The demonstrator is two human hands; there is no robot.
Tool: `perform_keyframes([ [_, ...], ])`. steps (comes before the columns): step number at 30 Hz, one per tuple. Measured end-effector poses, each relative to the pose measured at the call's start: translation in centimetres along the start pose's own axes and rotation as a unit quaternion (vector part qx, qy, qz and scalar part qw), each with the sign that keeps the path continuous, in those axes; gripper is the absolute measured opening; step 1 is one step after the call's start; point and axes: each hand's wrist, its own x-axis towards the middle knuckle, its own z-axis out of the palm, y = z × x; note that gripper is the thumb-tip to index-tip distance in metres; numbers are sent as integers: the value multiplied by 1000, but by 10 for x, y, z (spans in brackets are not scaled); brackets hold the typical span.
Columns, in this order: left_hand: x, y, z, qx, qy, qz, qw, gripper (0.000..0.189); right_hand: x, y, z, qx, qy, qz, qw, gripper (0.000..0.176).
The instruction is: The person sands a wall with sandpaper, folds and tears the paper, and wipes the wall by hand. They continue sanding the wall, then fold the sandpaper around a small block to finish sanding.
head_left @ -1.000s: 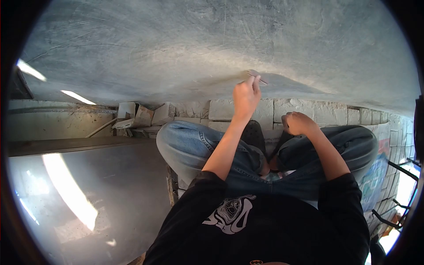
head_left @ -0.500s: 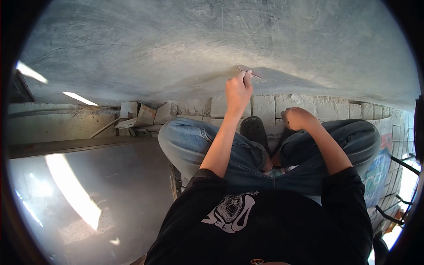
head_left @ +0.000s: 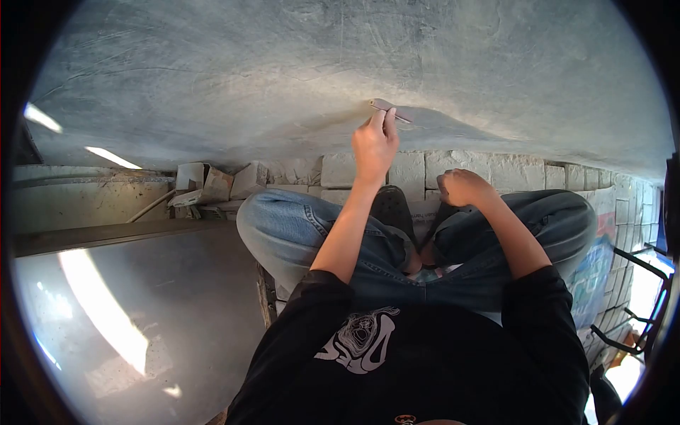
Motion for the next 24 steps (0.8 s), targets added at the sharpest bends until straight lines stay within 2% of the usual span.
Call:
perform_keyframes([
  [1, 7, 8, -7, -7, -13, 0, 1000, 23, -4, 2, 2, 23, 21, -8, 999, 23],
  [3, 30, 16, -31, -6, 51, -14, 999, 22, -7, 9, 1, 44, 41, -14, 998, 23],
  [4, 29, 16, -30, -7, 48, -14, 999, 22, -8, 10, 2, 19, 30, 20, 999, 24],
  [5, 26, 16, -28, -2, 33, -17, 999, 22, -8, 11, 4, -4, 18, 53, 998, 26],
  [9, 15, 18, -21, 26, -17, -29, 999, 22, 1, 13, 11, -23, 32, 39, 998, 27],
  [11, -15, -3, 22, -1, -40, 11, 999, 20, 0, 0, -2, -5, 10, 37, 999, 28],
  [12, -17, -5, 24, -3, -41, 12, 999, 20, -2, -4, -5, -5, 11, 39, 999, 28],
  [17, -11, 0, 23, -12, -139, -96, 986, 25, -10, 0, -6, 9, 15, 15, 1000, 30],
  [21, -13, -3, 24, -55, -101, -91, 989, 23, -7, 6, 2, -26, 12, 33, 999, 32],
  [23, -10, -3, 20, -48, -160, -140, 976, 24, -7, 5, 1, -10, 36, 37, 999, 28],
  [24, -9, -1, 19, -48, -161, -137, 976, 24, -8, 4, 0, -9, 38, 38, 999, 28],
])
